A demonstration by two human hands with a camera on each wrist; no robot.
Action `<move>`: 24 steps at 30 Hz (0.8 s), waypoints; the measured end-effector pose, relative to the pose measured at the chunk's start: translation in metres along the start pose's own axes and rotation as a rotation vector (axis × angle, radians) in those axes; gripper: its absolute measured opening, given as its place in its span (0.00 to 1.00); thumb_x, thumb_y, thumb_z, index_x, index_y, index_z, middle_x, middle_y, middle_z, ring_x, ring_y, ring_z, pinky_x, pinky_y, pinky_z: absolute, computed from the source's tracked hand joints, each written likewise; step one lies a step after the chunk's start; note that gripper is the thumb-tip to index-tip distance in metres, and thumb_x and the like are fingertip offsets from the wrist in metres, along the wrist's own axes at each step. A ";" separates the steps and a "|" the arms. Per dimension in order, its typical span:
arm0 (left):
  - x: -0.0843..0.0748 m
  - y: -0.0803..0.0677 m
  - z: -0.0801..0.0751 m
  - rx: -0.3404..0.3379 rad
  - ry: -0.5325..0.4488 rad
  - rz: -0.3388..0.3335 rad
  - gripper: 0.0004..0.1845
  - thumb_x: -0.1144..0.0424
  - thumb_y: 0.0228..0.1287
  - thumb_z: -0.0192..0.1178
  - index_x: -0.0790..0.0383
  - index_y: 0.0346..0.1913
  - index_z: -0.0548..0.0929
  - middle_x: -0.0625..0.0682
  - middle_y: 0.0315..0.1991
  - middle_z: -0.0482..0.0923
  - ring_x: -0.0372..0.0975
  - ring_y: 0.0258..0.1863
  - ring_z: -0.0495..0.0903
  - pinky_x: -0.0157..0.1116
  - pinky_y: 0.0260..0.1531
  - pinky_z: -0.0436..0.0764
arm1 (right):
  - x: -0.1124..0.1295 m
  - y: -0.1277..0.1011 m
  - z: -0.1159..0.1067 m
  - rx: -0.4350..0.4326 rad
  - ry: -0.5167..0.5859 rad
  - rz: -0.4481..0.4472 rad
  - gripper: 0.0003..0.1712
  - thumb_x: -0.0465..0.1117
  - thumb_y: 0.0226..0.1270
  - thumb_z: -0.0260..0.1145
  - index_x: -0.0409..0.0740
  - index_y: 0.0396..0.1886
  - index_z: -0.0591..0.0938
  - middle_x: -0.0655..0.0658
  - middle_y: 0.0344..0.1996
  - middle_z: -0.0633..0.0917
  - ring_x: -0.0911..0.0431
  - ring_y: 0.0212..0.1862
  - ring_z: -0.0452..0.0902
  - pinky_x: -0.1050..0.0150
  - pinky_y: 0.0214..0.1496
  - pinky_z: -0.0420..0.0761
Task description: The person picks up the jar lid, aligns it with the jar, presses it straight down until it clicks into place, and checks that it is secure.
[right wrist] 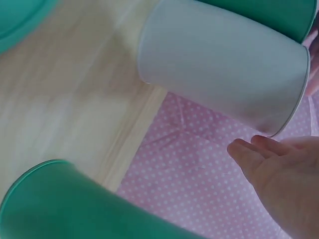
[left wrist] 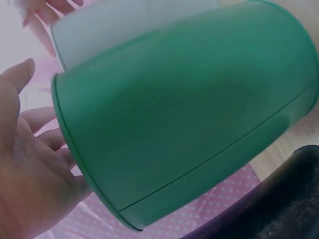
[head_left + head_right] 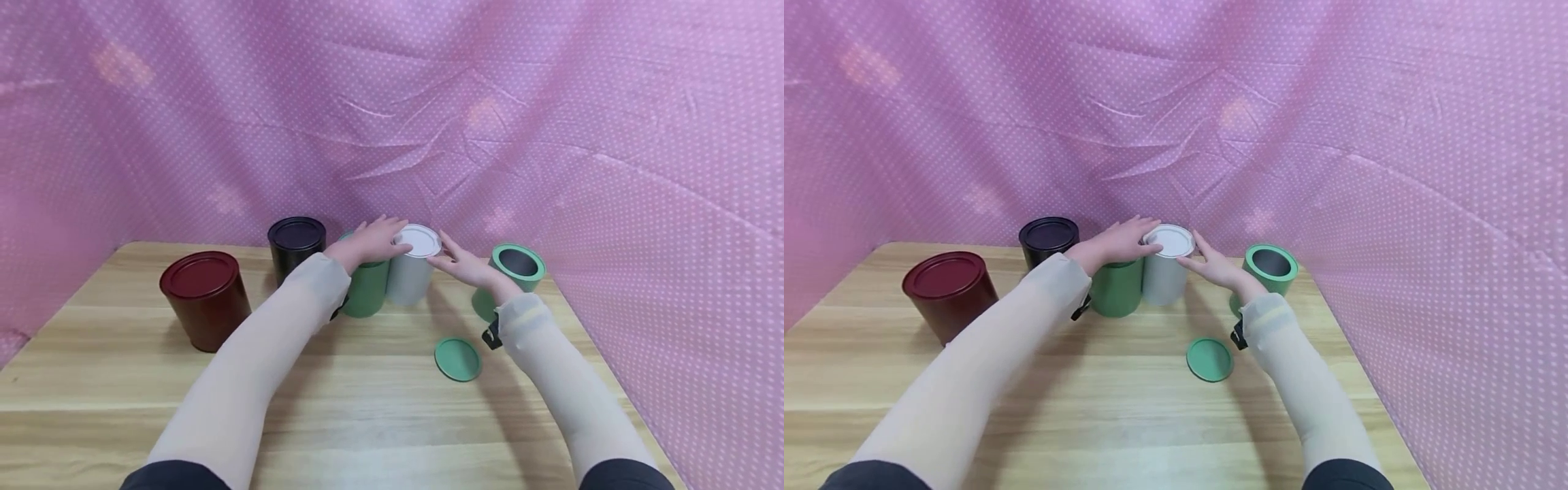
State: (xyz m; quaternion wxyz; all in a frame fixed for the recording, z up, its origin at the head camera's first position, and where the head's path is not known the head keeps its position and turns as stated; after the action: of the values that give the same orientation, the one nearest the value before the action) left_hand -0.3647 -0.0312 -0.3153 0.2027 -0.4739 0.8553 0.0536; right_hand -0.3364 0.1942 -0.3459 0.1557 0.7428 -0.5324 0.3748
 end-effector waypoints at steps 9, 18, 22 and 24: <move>-0.017 -0.020 0.012 -0.030 0.113 0.079 0.39 0.39 0.71 0.48 0.53 0.77 0.51 0.54 0.78 0.46 0.50 0.78 0.40 0.58 0.73 0.42 | -0.012 -0.034 0.006 -0.002 -0.065 -0.007 0.47 0.55 0.75 0.52 0.47 0.78 0.36 0.38 0.78 0.40 0.38 0.77 0.38 0.36 0.74 0.48; -0.034 -0.032 0.036 -0.084 0.269 0.174 0.40 0.36 0.69 0.48 0.52 0.77 0.53 0.52 0.77 0.49 0.49 0.77 0.45 0.59 0.73 0.45 | -0.023 -0.067 0.018 -0.026 -0.199 -0.017 0.53 0.62 0.69 0.57 0.42 0.78 0.41 0.34 0.77 0.45 0.36 0.76 0.42 0.37 0.74 0.48; -0.044 -0.039 0.051 -0.119 0.295 0.232 0.41 0.36 0.69 0.48 0.53 0.76 0.54 0.52 0.77 0.51 0.47 0.77 0.45 0.57 0.73 0.47 | -0.028 -0.079 0.021 -0.021 -0.188 -0.028 0.51 0.58 0.70 0.58 0.42 0.78 0.41 0.34 0.77 0.45 0.36 0.76 0.40 0.35 0.74 0.46; -0.048 -0.042 0.059 -0.129 0.285 0.256 0.41 0.37 0.69 0.48 0.54 0.76 0.54 0.52 0.77 0.50 0.47 0.77 0.45 0.56 0.73 0.48 | -0.031 -0.084 0.023 -0.017 -0.180 -0.030 0.50 0.55 0.71 0.58 0.41 0.78 0.41 0.34 0.77 0.45 0.36 0.76 0.39 0.35 0.74 0.46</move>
State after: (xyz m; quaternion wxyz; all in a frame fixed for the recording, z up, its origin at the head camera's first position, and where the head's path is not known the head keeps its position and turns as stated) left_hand -0.2901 0.0002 -0.3458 0.0401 -0.3760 0.9234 0.0659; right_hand -0.2557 0.2329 -0.3694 0.1191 0.7801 -0.5362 0.2996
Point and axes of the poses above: each hand's wrist, its own y-axis towards the middle knuckle, its own z-axis out of the palm, x = y × z, the point moved 1 cm from there along y, towards the middle knuckle
